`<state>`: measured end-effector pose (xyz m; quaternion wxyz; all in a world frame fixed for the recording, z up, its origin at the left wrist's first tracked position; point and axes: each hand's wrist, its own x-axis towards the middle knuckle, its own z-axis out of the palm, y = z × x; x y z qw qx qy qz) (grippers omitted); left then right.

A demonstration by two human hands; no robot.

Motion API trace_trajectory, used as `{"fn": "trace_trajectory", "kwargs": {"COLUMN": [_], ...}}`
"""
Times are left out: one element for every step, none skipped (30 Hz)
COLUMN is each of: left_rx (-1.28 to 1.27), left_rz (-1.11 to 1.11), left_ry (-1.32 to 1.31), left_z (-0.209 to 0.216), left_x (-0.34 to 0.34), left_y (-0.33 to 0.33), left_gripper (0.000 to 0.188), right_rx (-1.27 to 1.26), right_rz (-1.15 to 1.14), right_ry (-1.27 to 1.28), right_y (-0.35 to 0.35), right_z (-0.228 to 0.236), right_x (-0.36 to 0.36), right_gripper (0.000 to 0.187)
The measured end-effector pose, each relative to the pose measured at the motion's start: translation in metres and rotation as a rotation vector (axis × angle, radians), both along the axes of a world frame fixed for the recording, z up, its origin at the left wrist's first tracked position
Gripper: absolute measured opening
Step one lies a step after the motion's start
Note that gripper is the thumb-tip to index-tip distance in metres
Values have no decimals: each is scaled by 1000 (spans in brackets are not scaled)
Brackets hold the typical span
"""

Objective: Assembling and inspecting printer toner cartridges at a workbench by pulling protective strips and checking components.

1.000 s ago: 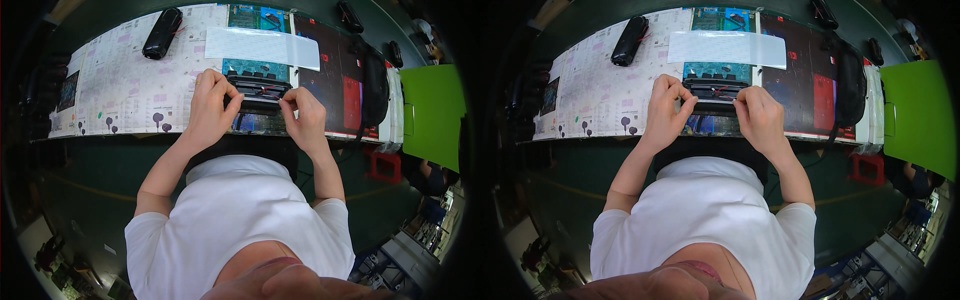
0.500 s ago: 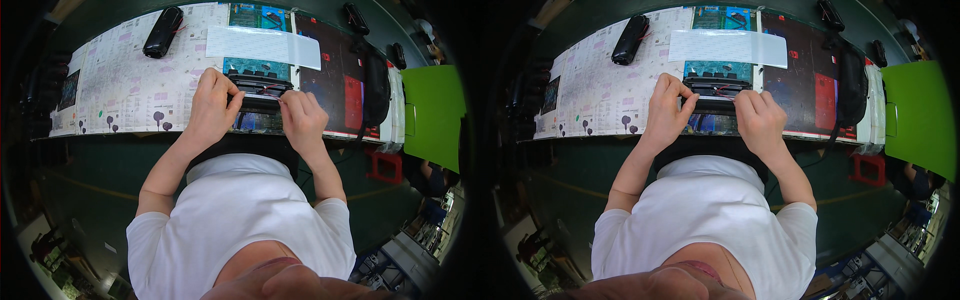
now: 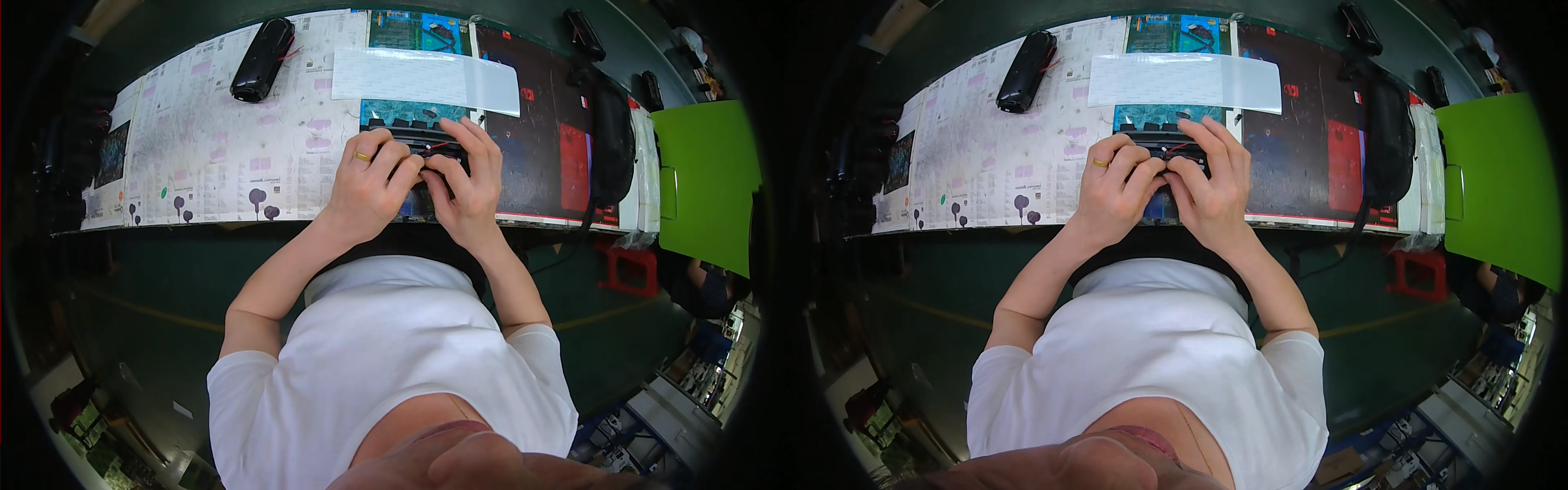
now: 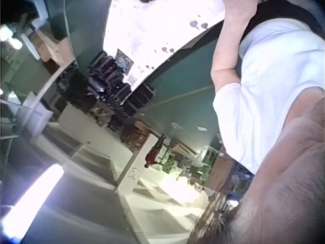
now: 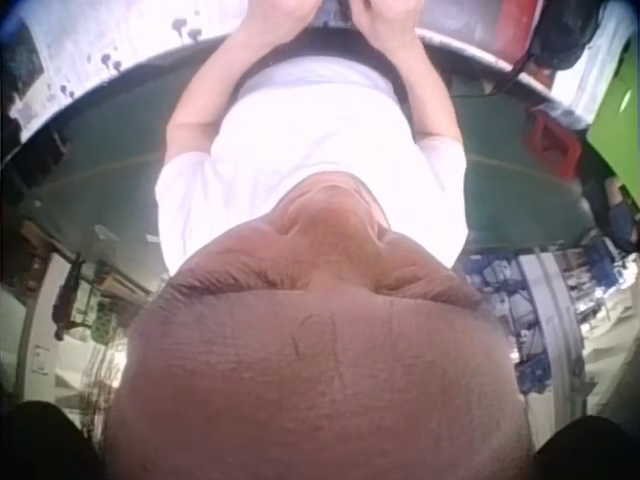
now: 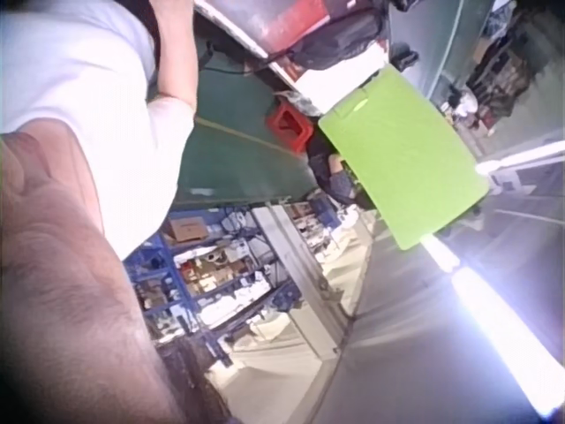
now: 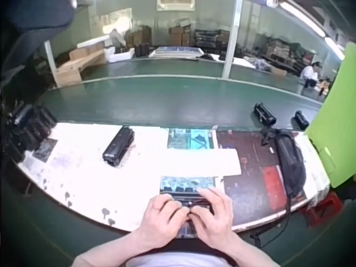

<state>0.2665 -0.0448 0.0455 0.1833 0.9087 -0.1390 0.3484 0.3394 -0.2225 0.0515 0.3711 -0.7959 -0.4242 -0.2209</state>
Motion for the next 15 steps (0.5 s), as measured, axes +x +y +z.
{"fn": "trace_trajectory", "kwargs": {"left_rx": [-1, -14, -26, -29, -13, 3, 4, 16, 28, 30, 31, 13, -3, -119, -111], "left_rz": [0, -6, -8, -4, -12, -28, -22, -32, -44, -46, -38, -90, -140, -176, -175], "left_ry": [0, 37, 76, 77, 120, 153, 138, 184, 229, 214, 193, 187, 181, 150, 130], "left_z": [0, 1, 5, 10, 15, 18, 20, 22, 24, 25, 26, 26, 24, 14, 13], "left_x": [1, 3, 3, 2, 2, 6, 8, 9, 10, 11, 12, 12, 12, 9, 8], "left_y": [1, 3, 4, 5, 6, 8, 10, 12, 14, 16, 21, 27, 34, 44, 57], "left_gripper": [32, 33, 34, 34, 33, 32, 32, 32, 32, 34, 34, 34, 35, 36, 36], "right_rx": [-8, 3, 1, -36, -73, -76, -82, -88, -89, -95, -102, -131, -129, -148, -167], "right_rz": [35, 63, 68, 98, 128, 125, 168, 212, 217, 218, 220, 246, 250, 289, 324], "right_ry": [36, 61, 63, 70, 76, 65, 102, 137, 117, 170, 219, 176, 153, 169, 186], "right_y": [1, 1, 0, -3, -6, -12, -18, -22, -25, -27, -28, -30, -31, -32, -33], "right_z": [-1, 0, 1, 2, 3, 3, -1, -4, -3, -2, 2, 7, 12, 18, 21], "right_x": [5, 10, 14, 18, 21, 25, 30, 33, 34, 33, 34, 37, 41, 45, 54], "right_gripper": [23, 21, 21, 21, 22, 22, 24, 27, 27, 30, 34, 40, 40, 40, 41]}}
